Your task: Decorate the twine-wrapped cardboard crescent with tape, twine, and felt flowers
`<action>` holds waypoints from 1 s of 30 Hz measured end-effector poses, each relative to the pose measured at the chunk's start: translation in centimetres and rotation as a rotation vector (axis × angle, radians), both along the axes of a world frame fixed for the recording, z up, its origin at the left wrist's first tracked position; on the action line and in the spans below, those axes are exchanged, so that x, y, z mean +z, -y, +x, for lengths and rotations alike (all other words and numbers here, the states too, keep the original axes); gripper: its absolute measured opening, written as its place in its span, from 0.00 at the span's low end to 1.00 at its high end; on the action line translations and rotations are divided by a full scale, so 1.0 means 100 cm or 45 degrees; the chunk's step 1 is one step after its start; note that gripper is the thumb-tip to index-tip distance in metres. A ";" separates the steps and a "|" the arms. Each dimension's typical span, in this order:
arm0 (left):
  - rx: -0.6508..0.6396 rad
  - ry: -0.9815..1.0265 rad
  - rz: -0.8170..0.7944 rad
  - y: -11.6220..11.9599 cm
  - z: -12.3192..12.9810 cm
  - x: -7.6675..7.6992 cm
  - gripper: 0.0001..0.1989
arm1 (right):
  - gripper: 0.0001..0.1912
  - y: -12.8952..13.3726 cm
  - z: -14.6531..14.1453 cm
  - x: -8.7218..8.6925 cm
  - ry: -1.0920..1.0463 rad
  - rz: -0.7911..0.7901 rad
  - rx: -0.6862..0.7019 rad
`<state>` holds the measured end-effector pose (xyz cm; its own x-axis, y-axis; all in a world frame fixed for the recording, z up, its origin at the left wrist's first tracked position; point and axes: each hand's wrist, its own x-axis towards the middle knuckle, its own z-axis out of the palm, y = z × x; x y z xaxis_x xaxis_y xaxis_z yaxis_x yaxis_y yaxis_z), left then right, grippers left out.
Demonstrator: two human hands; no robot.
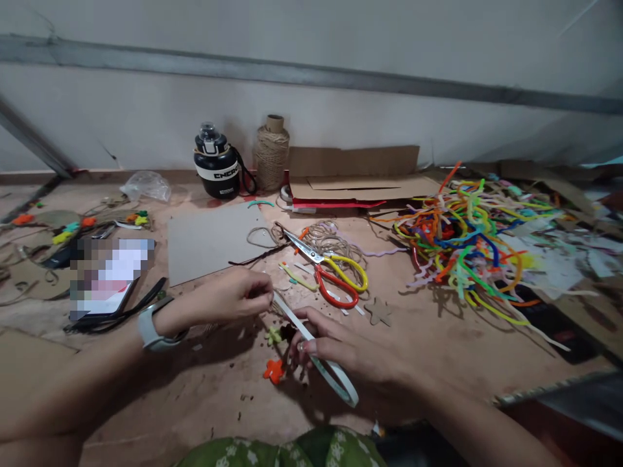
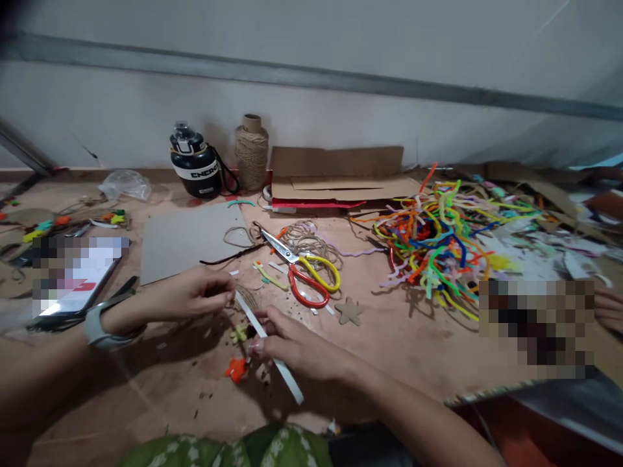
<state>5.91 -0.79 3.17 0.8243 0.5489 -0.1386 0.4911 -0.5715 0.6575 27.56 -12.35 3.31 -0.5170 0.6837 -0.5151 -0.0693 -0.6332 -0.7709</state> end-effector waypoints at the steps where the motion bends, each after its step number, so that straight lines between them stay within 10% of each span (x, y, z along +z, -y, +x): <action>1: -0.003 -0.032 0.001 -0.003 0.001 -0.003 0.10 | 0.23 0.001 0.002 -0.005 0.002 0.017 0.001; 9: -0.048 -0.209 -0.079 -0.018 0.010 -0.016 0.12 | 0.40 0.000 0.018 -0.027 0.163 0.345 0.068; 20: -0.111 -0.359 0.100 -0.024 0.020 -0.027 0.13 | 0.22 -0.004 0.006 -0.034 -0.248 -0.227 -0.215; 30: -0.160 -0.478 0.350 -0.018 0.023 -0.027 0.16 | 0.21 -0.006 0.000 -0.044 -0.247 -0.222 -0.263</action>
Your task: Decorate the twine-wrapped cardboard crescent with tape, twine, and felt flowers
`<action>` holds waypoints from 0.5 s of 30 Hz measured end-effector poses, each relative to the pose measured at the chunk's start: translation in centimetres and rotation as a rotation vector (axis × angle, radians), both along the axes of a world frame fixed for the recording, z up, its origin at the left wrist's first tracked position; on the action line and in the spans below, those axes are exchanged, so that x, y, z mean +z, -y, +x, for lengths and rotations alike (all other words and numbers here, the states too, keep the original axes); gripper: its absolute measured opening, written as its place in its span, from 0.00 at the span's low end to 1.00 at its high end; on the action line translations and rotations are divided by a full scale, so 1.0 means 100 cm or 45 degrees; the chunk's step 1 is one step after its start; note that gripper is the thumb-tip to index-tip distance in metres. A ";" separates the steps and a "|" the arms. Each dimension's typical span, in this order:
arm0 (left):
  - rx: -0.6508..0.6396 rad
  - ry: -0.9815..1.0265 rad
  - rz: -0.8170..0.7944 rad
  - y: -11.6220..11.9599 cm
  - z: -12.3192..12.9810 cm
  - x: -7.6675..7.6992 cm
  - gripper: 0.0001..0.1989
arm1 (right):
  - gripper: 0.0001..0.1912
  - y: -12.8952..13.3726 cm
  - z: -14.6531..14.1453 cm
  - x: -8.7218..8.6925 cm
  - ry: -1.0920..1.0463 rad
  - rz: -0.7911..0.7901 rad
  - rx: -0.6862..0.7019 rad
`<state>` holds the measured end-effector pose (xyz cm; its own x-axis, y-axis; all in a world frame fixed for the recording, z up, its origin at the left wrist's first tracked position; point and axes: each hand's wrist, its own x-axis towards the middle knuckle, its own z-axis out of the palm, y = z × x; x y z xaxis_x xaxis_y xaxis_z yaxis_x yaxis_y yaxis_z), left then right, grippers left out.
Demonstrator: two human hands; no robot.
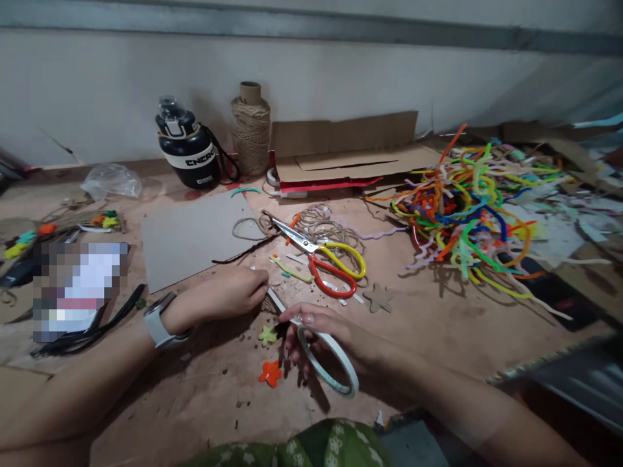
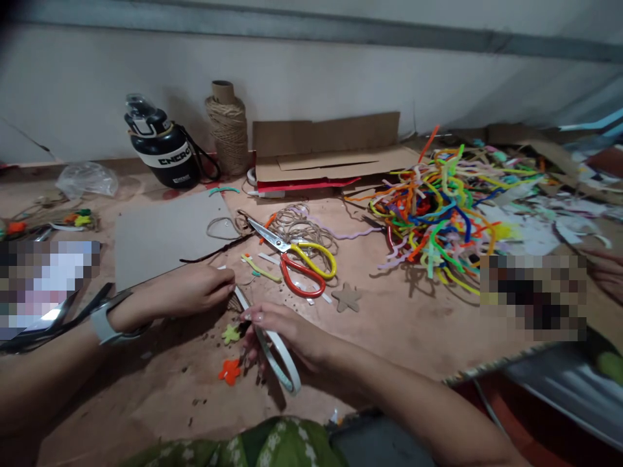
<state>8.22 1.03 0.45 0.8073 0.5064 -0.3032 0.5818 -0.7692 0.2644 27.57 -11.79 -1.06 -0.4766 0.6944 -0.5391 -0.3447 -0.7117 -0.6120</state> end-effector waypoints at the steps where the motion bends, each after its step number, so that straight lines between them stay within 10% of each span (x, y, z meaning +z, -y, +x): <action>1: 0.005 -0.005 0.017 0.000 0.000 -0.001 0.16 | 0.20 0.000 0.000 -0.001 -0.004 0.001 -0.001; 15: 0.003 -0.097 0.109 0.004 0.006 -0.001 0.17 | 0.20 -0.002 -0.003 0.002 0.020 -0.038 0.010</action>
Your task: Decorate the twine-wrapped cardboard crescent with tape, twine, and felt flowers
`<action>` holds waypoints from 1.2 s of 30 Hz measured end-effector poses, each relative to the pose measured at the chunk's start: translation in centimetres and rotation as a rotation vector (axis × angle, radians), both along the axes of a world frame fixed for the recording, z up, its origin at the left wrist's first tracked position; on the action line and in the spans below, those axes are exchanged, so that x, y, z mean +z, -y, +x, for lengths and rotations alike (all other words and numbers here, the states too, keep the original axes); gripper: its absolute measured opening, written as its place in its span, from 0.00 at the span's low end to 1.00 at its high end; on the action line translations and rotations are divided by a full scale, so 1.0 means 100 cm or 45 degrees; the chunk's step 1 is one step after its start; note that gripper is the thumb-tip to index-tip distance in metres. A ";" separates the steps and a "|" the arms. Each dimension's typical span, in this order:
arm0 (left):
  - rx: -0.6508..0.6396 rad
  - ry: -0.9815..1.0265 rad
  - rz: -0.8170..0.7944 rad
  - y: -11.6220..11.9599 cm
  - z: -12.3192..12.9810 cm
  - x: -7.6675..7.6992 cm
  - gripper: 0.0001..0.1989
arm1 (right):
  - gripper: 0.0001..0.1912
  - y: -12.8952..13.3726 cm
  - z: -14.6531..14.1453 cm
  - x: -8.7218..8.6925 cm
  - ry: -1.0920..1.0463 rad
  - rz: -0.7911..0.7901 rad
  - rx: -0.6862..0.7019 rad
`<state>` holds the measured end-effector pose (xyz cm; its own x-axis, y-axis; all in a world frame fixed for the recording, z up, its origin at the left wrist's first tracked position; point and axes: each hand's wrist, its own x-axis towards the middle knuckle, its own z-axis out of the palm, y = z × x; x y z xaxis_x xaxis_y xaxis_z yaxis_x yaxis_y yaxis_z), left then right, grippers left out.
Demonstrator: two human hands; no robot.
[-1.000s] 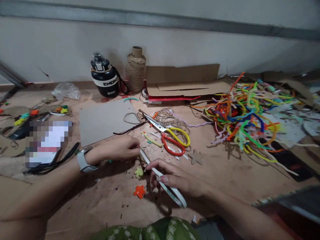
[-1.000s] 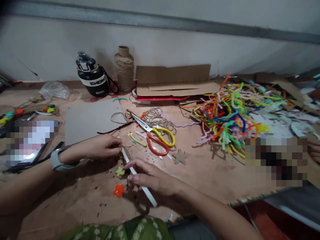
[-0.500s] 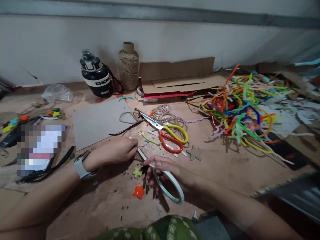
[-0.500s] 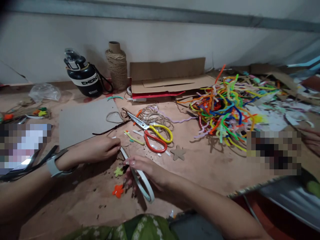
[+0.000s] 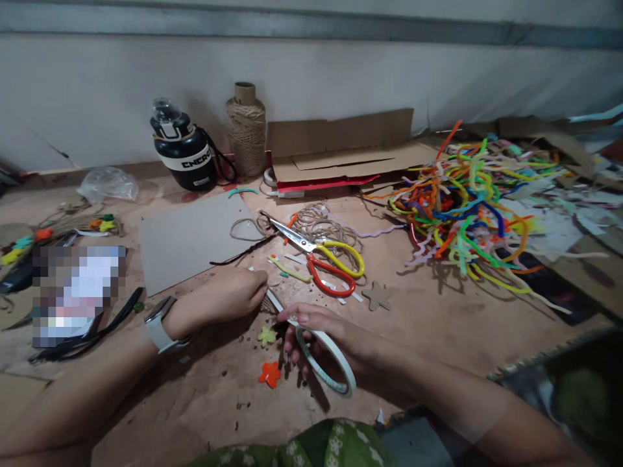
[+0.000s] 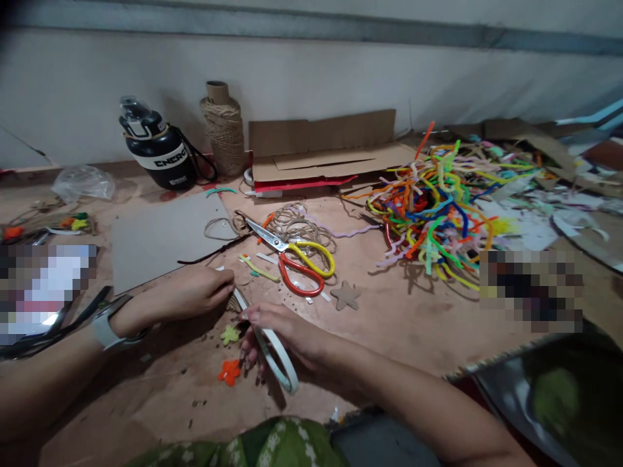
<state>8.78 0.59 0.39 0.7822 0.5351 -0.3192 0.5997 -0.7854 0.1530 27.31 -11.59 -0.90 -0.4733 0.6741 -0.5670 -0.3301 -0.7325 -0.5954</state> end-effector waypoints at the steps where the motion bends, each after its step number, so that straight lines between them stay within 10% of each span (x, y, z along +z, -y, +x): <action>1: 0.004 -0.013 -0.001 0.000 0.001 0.001 0.17 | 0.20 0.000 0.000 0.000 0.002 -0.001 0.006; 36: 0.229 0.048 -0.034 -0.015 -0.015 -0.012 0.23 | 0.19 -0.001 0.000 0.003 0.063 -0.041 -0.010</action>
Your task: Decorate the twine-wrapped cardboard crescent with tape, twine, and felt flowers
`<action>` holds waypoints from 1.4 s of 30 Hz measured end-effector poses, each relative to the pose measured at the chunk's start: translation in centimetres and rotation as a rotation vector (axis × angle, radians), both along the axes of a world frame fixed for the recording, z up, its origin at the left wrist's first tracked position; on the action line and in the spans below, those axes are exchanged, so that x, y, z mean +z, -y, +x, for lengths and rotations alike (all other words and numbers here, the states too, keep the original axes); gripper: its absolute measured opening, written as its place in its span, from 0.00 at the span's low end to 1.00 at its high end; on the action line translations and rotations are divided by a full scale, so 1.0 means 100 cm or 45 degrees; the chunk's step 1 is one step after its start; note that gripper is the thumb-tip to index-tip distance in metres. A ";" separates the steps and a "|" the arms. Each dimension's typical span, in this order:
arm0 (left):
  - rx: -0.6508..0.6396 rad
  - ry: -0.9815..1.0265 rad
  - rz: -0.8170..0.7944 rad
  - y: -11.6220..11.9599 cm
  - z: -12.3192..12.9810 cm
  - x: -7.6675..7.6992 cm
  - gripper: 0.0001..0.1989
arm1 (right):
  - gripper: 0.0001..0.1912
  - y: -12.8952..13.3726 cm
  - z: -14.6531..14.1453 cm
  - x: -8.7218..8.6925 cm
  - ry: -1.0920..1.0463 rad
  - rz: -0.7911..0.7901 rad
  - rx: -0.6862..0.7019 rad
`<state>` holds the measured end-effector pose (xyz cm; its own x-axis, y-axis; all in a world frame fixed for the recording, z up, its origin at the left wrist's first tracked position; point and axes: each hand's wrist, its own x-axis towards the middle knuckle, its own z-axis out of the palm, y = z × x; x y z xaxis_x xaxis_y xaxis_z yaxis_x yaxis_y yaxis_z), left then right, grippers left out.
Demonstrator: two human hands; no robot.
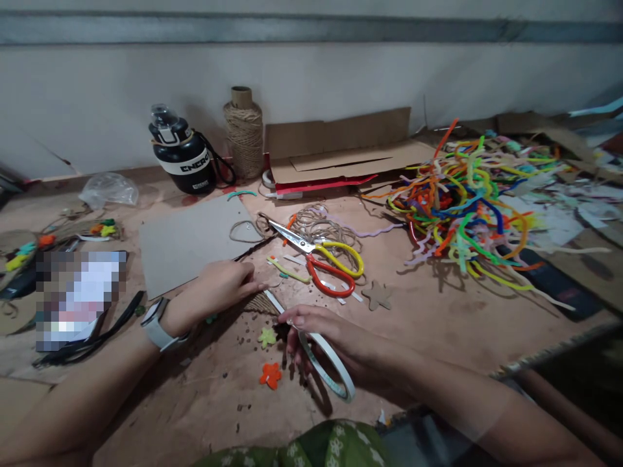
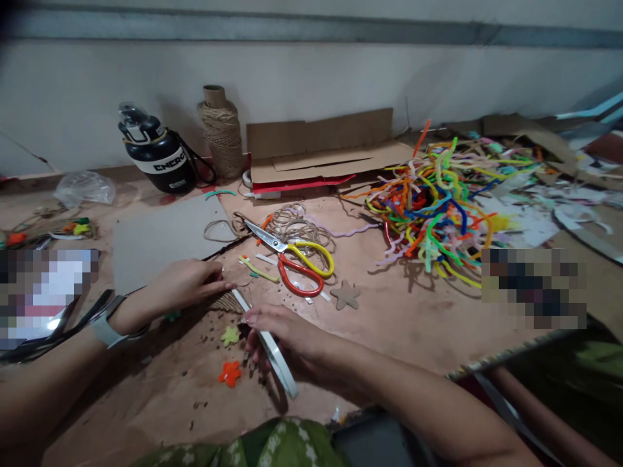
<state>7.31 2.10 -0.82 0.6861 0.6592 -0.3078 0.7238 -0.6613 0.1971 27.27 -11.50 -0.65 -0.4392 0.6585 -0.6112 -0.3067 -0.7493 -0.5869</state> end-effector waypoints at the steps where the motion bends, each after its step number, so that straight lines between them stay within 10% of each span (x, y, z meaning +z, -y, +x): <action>1: 0.003 -0.002 0.009 0.000 0.000 0.000 0.23 | 0.19 0.000 0.000 0.000 -0.002 0.002 0.005; 10: 0.011 0.021 0.028 0.000 -0.004 -0.007 0.25 | 0.17 0.001 0.000 0.000 -0.027 -0.005 -0.026; 18: -0.065 0.195 0.138 0.015 -0.005 0.017 0.21 | 0.19 -0.001 0.001 -0.001 -0.029 -0.002 -0.006; 27: -0.306 0.111 0.325 0.062 -0.018 -0.005 0.36 | 0.20 0.000 -0.001 0.005 -0.008 0.000 -0.037; 42: -0.307 0.133 0.333 0.056 -0.019 -0.011 0.41 | 0.20 0.001 -0.002 -0.002 -0.046 0.050 0.003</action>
